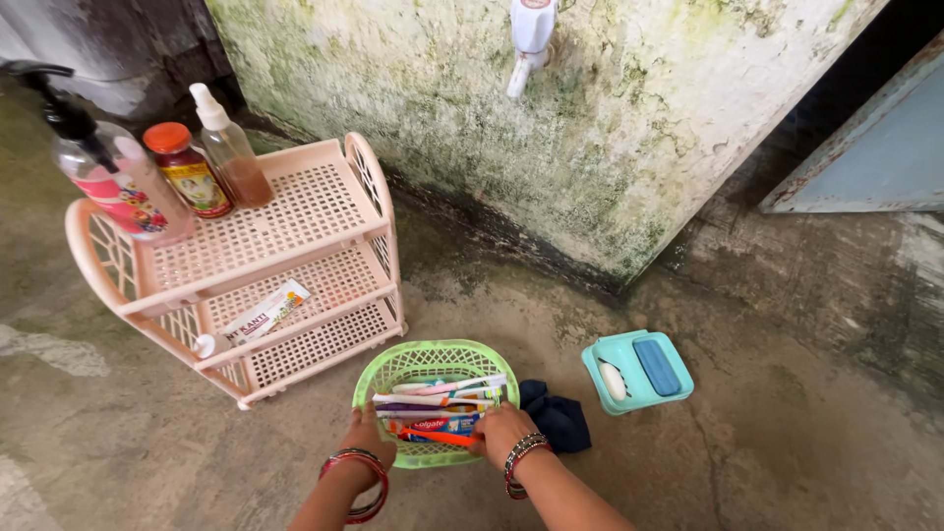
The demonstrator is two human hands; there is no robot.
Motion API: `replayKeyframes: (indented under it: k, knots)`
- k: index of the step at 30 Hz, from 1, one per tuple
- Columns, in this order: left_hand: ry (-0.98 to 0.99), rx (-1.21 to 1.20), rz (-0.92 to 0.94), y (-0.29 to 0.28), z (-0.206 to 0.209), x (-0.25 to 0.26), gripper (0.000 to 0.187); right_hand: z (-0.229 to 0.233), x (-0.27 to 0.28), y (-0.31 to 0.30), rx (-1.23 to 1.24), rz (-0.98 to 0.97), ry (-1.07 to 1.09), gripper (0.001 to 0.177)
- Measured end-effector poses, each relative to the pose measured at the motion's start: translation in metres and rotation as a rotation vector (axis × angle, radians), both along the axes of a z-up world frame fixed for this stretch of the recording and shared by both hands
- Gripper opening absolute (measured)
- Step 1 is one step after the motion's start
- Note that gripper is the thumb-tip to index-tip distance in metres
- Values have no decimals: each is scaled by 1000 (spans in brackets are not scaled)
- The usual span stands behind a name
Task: The person rinses several personal care items under a wall tap, wipes them with a cloth, and places them on a two-tier plastic rack. Items handled include a pump bottle, a small jar, a spray bottle, a tube, and a toothbrush. The person also washes their hands during the process.
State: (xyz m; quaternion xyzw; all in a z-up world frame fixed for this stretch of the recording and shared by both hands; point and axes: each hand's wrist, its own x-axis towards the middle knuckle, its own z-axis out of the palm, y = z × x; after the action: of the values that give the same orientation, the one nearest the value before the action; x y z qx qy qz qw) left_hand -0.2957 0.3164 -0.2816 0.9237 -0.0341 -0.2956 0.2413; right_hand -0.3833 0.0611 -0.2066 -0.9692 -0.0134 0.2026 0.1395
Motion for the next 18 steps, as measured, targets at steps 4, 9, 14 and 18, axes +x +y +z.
replayKeyframes:
  k: [4, 9, 14, 18]
  knots:
    - [125, -178, 55, -4, -1, 8, 91, -10, 6, -22, -148, -92, 196, 24]
    - [7, -264, 103, -36, 28, -4, 62, 19, 10, -77, 56, -307, 72, 23]
    - [-44, -420, 261, -53, 65, -7, 51, 63, 8, -81, 370, -595, -24, 26]
    - [43, -962, 483, -71, 110, -10, 54, 91, 0, -65, 654, -625, -59, 28]
